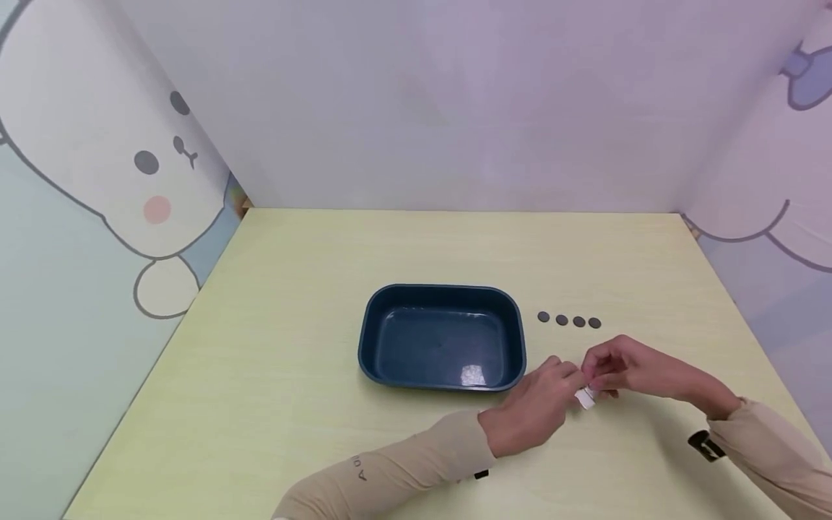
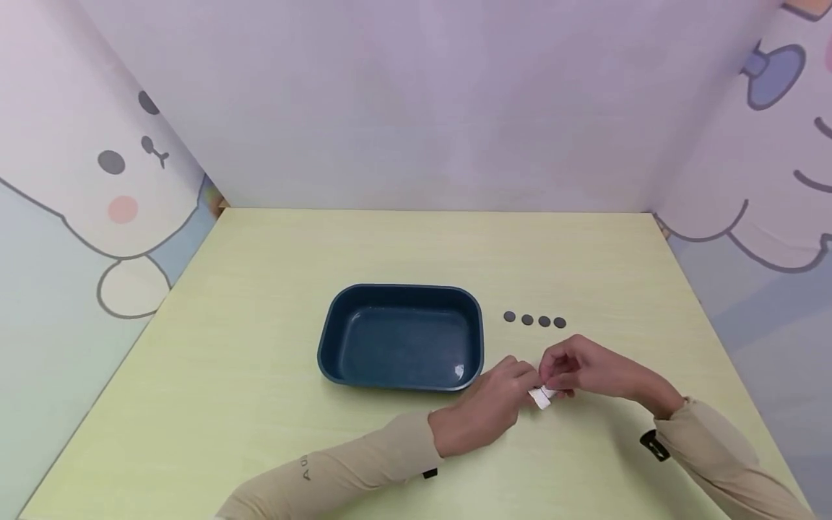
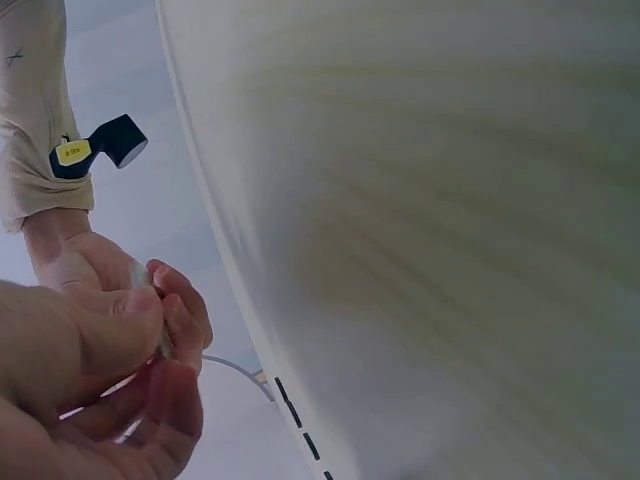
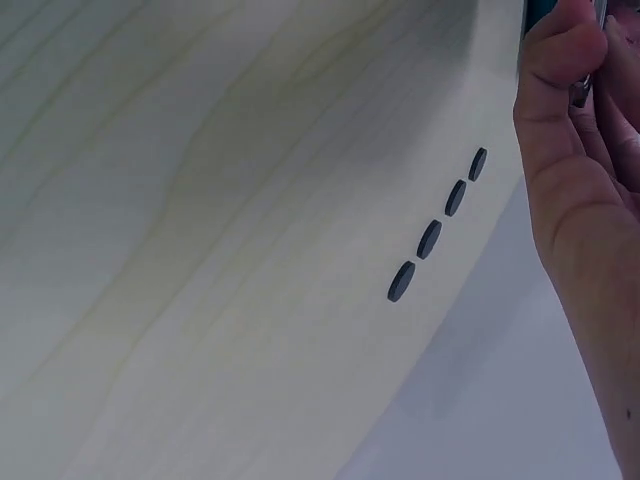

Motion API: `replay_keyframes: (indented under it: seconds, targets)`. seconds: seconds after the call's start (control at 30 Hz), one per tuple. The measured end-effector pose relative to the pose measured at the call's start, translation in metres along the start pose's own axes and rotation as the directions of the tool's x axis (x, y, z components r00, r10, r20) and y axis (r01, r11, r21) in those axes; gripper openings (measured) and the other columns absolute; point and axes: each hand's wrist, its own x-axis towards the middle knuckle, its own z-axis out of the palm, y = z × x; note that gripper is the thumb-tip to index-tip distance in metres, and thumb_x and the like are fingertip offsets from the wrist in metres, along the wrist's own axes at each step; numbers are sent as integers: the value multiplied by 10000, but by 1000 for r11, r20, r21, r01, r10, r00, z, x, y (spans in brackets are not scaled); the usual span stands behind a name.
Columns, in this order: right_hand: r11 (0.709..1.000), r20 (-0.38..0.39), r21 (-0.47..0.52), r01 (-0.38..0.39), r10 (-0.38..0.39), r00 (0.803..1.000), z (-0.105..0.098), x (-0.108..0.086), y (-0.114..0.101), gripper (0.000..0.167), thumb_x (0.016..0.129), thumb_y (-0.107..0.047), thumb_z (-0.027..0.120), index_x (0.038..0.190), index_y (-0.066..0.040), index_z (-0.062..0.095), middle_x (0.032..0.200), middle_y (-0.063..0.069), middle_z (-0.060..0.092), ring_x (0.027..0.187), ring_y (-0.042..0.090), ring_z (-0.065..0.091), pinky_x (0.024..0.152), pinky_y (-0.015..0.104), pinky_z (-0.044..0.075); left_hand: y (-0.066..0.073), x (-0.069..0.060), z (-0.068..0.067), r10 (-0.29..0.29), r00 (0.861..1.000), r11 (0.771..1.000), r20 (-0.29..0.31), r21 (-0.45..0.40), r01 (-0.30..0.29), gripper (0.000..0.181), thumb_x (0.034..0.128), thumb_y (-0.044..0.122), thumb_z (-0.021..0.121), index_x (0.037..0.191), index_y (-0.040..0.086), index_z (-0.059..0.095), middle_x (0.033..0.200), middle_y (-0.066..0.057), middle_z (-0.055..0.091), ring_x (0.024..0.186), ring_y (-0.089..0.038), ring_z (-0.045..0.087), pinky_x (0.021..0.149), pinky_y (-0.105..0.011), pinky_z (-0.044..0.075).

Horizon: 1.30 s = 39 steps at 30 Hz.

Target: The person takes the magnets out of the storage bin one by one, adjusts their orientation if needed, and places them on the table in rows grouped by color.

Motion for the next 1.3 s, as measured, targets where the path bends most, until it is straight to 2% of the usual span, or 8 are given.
replay_keyframes:
  seconds: [0.17, 0.37, 0.63, 0.77, 0.87, 1.03, 1.17, 1.3]
  targets:
    - [999, 12, 35, -19, 18, 1000, 0, 1, 0, 111, 898, 17, 567, 910, -47, 657, 792, 156, 636, 579, 223, 564, 513, 345, 499, 5, 1, -1, 31, 998, 995, 48, 95, -36, 272, 900, 170, 630, 1170, 151, 606, 919, 65, 537, 810, -37, 443, 638, -68, 373]
    - [998, -26, 63, -26, 28, 999, -2, -1, 3, 73, 889, 25, 580, 904, -5, 645, 776, 193, 627, 593, 238, 588, 537, 343, 515, 9, 0, 4, 62, 994, 960, 89, 266, -84, 141, 946, 261, 560, 962, 220, 694, 809, 71, 571, 715, -43, 486, 538, -114, 394]
    - [995, -132, -5, -95, 94, 987, -2, -1, 4, 48, 882, -1, 606, 896, 1, 652, 745, 143, 642, 596, 230, 609, 556, 332, 517, 13, 7, 0, -130, 984, 947, 123, 311, 87, 93, 897, 203, 618, 833, 230, 680, 687, 53, 527, 588, -71, 444, 424, -183, 315]
    - [989, -183, -64, -134, 120, 976, 1, 0, 3, 51, 868, 18, 610, 870, -9, 654, 710, 112, 641, 580, 223, 606, 549, 319, 509, 18, 15, -2, -171, 975, 943, 142, 311, 120, 54, 874, 220, 644, 841, 242, 680, 701, 57, 556, 615, -78, 483, 439, -182, 335]
    - [976, -231, -106, -189, 161, 959, 2, -3, 0, 50, 862, 22, 610, 869, -1, 653, 710, 90, 635, 582, 200, 602, 553, 311, 508, 20, 19, -1, -177, 974, 934, 138, 335, 123, 46, 861, 237, 653, 823, 252, 674, 701, 69, 571, 625, -75, 500, 473, -188, 365]
    - [938, -353, -180, -296, 219, 909, -4, -15, -4, 52, 862, 14, 615, 894, 19, 655, 752, 62, 631, 606, 146, 593, 571, 291, 505, 17, 21, 7, -199, 970, 911, 141, 392, 130, 79, 828, 237, 661, 763, 279, 680, 672, 75, 585, 608, -86, 522, 490, -222, 387]
    - [919, -416, -254, -301, 177, 892, -5, -18, 0, 90, 832, -26, 679, 916, 7, 679, 792, 38, 657, 647, 115, 611, 607, 254, 509, 17, 22, 8, -223, 965, 893, 140, 427, 145, 48, 825, 275, 662, 799, 290, 700, 686, 73, 599, 613, -88, 534, 495, -224, 391]
    - [867, -468, -369, -335, 138, 873, -1, -16, 5, 179, 738, -45, 770, 907, -50, 712, 849, 1, 674, 724, 59, 598, 649, 212, 497, 20, 27, 8, -255, 957, 872, 138, 460, 166, 76, 846, 319, 646, 874, 292, 711, 707, 64, 603, 603, -89, 537, 478, -203, 386]
